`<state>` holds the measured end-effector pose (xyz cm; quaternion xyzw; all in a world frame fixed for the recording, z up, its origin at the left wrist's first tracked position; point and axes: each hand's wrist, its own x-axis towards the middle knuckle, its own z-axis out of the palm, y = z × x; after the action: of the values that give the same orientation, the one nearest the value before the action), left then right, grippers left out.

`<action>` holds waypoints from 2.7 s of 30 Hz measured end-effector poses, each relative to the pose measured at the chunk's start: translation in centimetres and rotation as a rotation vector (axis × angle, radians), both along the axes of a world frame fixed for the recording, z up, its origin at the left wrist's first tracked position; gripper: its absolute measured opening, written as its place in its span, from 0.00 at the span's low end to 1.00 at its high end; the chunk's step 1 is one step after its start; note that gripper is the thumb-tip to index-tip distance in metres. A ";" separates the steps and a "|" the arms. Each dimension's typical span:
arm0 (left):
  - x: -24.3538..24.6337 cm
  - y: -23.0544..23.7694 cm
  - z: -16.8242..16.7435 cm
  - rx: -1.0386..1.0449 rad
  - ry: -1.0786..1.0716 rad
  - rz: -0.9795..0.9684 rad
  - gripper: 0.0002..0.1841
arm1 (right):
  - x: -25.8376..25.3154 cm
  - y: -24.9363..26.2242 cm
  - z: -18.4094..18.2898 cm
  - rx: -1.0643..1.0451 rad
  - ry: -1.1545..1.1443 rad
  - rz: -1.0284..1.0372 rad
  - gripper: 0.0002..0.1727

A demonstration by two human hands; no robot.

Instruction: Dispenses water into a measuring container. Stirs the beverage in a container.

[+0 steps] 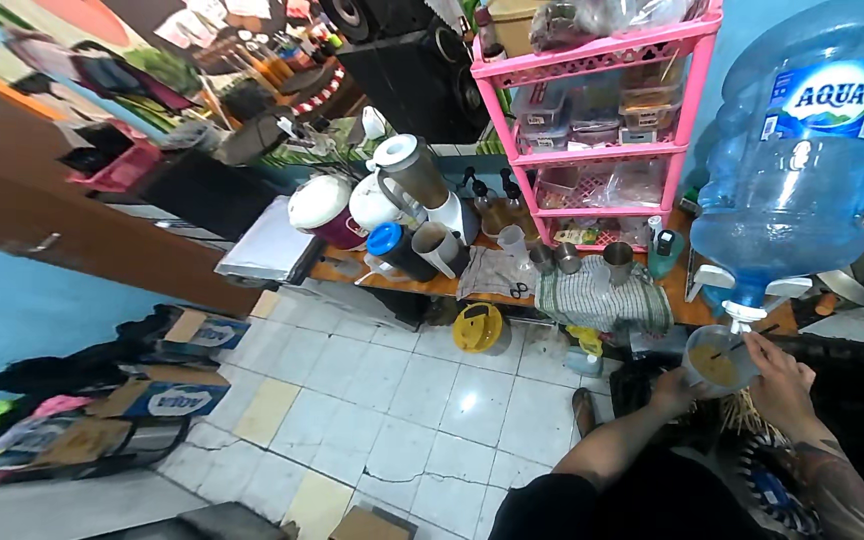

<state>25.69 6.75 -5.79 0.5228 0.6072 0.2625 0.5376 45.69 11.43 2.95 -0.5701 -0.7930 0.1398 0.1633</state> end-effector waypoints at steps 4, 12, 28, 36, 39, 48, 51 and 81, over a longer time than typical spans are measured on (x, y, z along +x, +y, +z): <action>0.0 0.0 0.5 -0.006 0.012 -0.001 0.26 | 0.0 -0.1 0.2 -0.001 0.002 0.010 0.43; 0.2 0.0 0.3 -0.013 -0.004 0.021 0.26 | 0.0 -0.1 0.0 0.011 0.003 0.011 0.43; 0.0 -0.1 0.0 -0.022 0.011 0.018 0.27 | 0.0 -0.2 -0.1 0.006 -0.013 -0.006 0.43; 0.4 -0.3 0.6 -0.042 0.009 0.021 0.27 | 0.4 -0.2 -0.1 0.013 -0.005 0.001 0.43; 0.4 -0.4 0.3 -0.038 -0.014 0.045 0.26 | 0.2 -0.2 0.2 -0.008 -0.023 -0.002 0.41; 0.6 -0.4 0.8 -0.082 -0.045 0.092 0.25 | 0.1 -0.1 1.5 -0.186 -0.079 -0.048 0.39; 0.5 -0.3 0.6 -0.061 -0.031 0.092 0.25 | 0.1 0.1 1.9 -0.185 -0.072 -0.053 0.42; -1.7 -0.4 -0.2 0.009 0.095 0.041 0.26 | 2.3 1.1 -0.4 -0.421 0.388 -0.137 0.22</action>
<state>23.98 6.40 -5.94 0.5244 0.6414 0.2514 0.5004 47.99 12.51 2.57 -0.6062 -0.6600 0.3965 0.1992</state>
